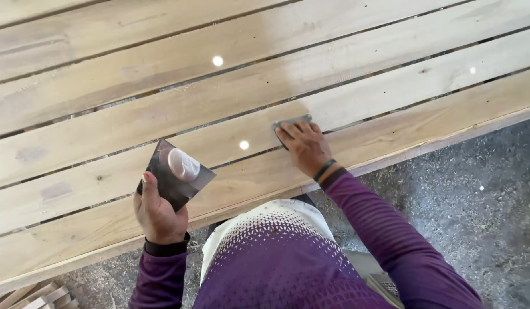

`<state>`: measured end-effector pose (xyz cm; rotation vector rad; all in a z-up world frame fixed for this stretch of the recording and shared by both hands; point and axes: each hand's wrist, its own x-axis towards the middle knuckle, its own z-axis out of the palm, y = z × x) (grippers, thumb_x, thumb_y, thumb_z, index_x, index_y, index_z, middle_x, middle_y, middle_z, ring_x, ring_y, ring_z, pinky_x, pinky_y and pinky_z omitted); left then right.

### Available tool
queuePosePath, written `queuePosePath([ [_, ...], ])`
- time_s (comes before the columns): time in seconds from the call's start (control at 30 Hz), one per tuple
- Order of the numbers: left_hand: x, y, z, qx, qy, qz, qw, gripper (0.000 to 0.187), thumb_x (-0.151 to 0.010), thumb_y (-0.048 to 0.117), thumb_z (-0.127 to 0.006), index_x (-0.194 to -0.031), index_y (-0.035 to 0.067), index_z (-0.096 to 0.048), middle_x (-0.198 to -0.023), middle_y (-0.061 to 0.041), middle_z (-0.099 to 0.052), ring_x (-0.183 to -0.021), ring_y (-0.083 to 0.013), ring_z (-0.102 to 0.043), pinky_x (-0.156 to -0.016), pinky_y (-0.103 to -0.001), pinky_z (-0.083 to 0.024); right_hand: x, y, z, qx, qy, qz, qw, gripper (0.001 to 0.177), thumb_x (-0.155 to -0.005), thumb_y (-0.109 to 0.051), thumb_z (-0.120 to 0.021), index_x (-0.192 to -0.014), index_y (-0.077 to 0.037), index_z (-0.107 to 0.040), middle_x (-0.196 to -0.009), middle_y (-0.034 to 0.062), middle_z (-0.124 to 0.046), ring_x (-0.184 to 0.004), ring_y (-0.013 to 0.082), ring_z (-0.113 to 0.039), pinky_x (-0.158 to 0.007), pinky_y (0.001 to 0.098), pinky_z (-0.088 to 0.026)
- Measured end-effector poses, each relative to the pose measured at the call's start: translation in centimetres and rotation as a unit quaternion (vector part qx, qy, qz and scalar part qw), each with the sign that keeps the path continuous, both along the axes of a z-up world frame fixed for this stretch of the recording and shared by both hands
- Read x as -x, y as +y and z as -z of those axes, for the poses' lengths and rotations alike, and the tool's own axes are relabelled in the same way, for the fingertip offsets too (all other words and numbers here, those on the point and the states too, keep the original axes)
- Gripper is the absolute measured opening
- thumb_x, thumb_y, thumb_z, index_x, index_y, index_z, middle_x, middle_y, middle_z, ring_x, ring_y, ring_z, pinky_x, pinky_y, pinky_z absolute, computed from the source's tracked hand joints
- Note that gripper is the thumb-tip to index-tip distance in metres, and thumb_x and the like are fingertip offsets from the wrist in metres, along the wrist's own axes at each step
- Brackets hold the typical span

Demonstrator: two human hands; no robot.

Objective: Apply wood filler to holes in a wooden tabletop and smooth it out using a putty knife and sandpaper.

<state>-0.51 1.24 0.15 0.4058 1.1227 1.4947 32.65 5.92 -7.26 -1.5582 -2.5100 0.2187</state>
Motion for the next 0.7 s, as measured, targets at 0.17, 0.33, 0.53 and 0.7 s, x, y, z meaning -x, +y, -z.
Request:
queuePosePath([
  [0.17, 0.7, 0.0, 0.2, 0.017, -0.006, -0.022, 1.000, 0.045, -0.109, 0.032, -0.057, -0.135, -0.005, -0.059, -0.131, -0.013, -0.067, -0.119, -0.0250, -0.066, -0.103, -0.039, -0.055, -1.1, -1.0, -1.2, 0.042, 0.007, -0.021, 0.999, 0.039, -0.087, -0.006, -0.060, -0.122, -0.013, -0.074, -0.122, 0.0044, -0.072, -0.109, 0.0252, -0.064, -0.093, 0.0414, -0.049],
  [0.33, 0.8, 0.9, 0.5, 0.023, -0.022, -0.027, 0.999, 0.047, -0.109, 0.034, -0.057, -0.134, -0.005, -0.059, -0.129, -0.013, -0.067, -0.117, -0.0248, -0.067, -0.102, -0.039, -0.056, -0.1, 1.7, -1.2, 0.097, 0.004, 0.026, 0.995, 0.036, -0.091, -0.006, -0.057, -0.122, -0.014, -0.074, -0.121, 0.0054, -0.074, -0.103, 0.0241, -0.065, -0.087, 0.0402, -0.052],
  [0.53, 1.1, 1.5, 0.7, 0.022, -0.026, -0.023, 0.999, 0.046, -0.109, 0.035, -0.057, -0.132, -0.005, -0.060, -0.127, -0.012, -0.068, -0.116, -0.0244, -0.067, -0.101, -0.038, -0.056, 0.6, 4.7, -0.7, 0.165, -0.051, -0.030, 0.984, 0.035, -0.099, -0.006, -0.052, -0.126, -0.017, -0.072, -0.121, 0.0044, -0.074, -0.094, 0.0195, -0.065, -0.079, 0.0361, -0.052],
  [0.7, 1.7, 0.8, 1.0, 0.052, -0.036, -0.034, 0.997, 0.044, -0.110, 0.033, -0.058, -0.132, -0.005, -0.060, -0.127, -0.012, -0.067, -0.116, -0.0240, -0.066, -0.101, -0.038, -0.056, 1.2, 9.9, -1.3, 0.050, -0.022, -0.005, 0.998, 0.033, -0.099, -0.007, -0.056, -0.125, -0.015, -0.073, -0.120, 0.0028, -0.074, -0.100, 0.0199, -0.064, -0.084, 0.0380, -0.050],
])
